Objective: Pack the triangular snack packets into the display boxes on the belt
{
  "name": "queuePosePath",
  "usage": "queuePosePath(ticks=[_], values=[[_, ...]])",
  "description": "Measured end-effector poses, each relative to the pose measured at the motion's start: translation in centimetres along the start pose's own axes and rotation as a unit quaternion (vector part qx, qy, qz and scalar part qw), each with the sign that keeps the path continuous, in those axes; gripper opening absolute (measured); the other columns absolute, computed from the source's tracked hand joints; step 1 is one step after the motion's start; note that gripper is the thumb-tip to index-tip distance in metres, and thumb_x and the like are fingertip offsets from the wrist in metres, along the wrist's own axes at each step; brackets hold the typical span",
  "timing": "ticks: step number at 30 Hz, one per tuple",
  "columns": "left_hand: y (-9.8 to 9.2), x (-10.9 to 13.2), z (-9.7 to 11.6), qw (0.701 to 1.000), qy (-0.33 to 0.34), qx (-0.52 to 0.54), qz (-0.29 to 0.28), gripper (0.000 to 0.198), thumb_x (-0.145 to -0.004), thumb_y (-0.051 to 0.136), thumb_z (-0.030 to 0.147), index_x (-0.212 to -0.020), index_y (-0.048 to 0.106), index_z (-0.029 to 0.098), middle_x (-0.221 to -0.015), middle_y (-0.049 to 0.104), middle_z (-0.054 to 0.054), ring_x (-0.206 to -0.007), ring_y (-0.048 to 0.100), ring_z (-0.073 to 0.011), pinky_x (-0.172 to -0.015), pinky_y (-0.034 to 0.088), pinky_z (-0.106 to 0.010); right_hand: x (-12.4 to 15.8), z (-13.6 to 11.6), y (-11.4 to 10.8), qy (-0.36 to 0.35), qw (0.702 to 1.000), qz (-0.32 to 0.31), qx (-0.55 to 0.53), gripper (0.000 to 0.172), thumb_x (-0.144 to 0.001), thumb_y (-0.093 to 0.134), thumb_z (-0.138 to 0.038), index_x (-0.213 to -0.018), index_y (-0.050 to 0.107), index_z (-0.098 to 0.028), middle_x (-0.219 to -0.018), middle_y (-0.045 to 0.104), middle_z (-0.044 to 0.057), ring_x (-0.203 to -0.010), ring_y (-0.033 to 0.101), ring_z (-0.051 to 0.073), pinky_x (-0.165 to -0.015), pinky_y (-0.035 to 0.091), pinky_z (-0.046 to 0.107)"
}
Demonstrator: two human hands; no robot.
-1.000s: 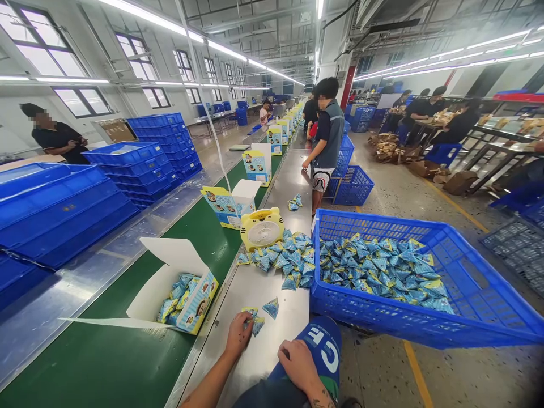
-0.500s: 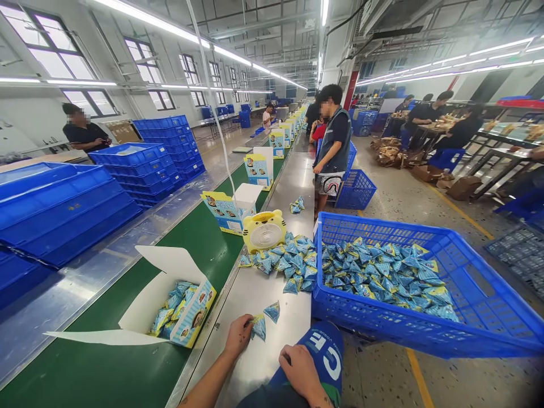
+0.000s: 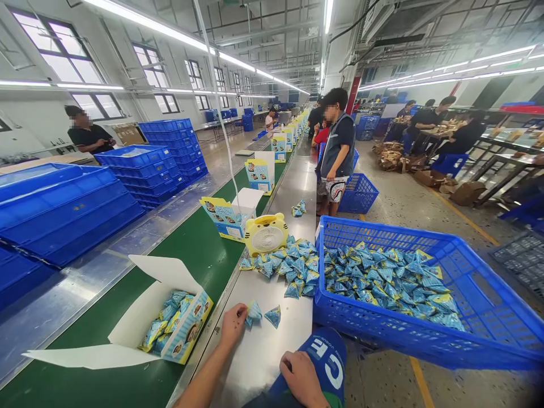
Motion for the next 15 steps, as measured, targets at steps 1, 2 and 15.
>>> queuePosePath(ticks=[1,2,15], values=[[-1.2,-0.8,0.3,0.999,-0.010,0.027,0.035,0.029,-0.083,0.060,0.046,-0.085,0.074,0.021,-0.084,0.079,-0.008,-0.080,0.072,-0.0258,-0.082,0.057,-0.042,0.0,0.0,0.0,-0.002,1.000,0.000,0.000,0.030,-0.096,0.045,-0.027,-0.093,0.074,-0.020,-0.096,0.077,0.008,-0.100,0.064,0.025,-0.099,0.041,0.040],[-2.6,-1.7,0.7,0.996,-0.020,0.057,0.073,0.029,-0.078,0.065,0.047,-0.081,0.075,0.020,-0.081,0.079,-0.008,-0.078,0.070,-0.0258,-0.080,0.057,-0.042,-0.1,0.0,0.0,-0.005,1.000,0.001,0.000,0.030,-0.096,0.045,-0.027,-0.093,0.074,-0.020,-0.096,0.077,0.008,-0.100,0.064,0.025,-0.099,0.041,0.040],[-21.1,-20.3,17.2,0.864,0.128,0.315,0.370,0.032,-0.081,0.074,0.040,-0.099,0.063,0.016,-0.095,0.068,-0.005,-0.086,0.067,-0.0159,-0.088,0.060,-0.039,-0.7,1.3,1.4,0.000,1.000,-0.012,0.012,0.030,-0.096,0.045,-0.025,-0.096,0.074,-0.019,-0.101,0.078,0.010,-0.103,0.066,0.026,-0.100,0.041,0.041]])
Point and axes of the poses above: each hand's wrist, its own x-axis away from the middle knuckle, its own y-axis out of the palm, z = x × y, the point moved 7 cm from there along -x, towards the middle knuckle
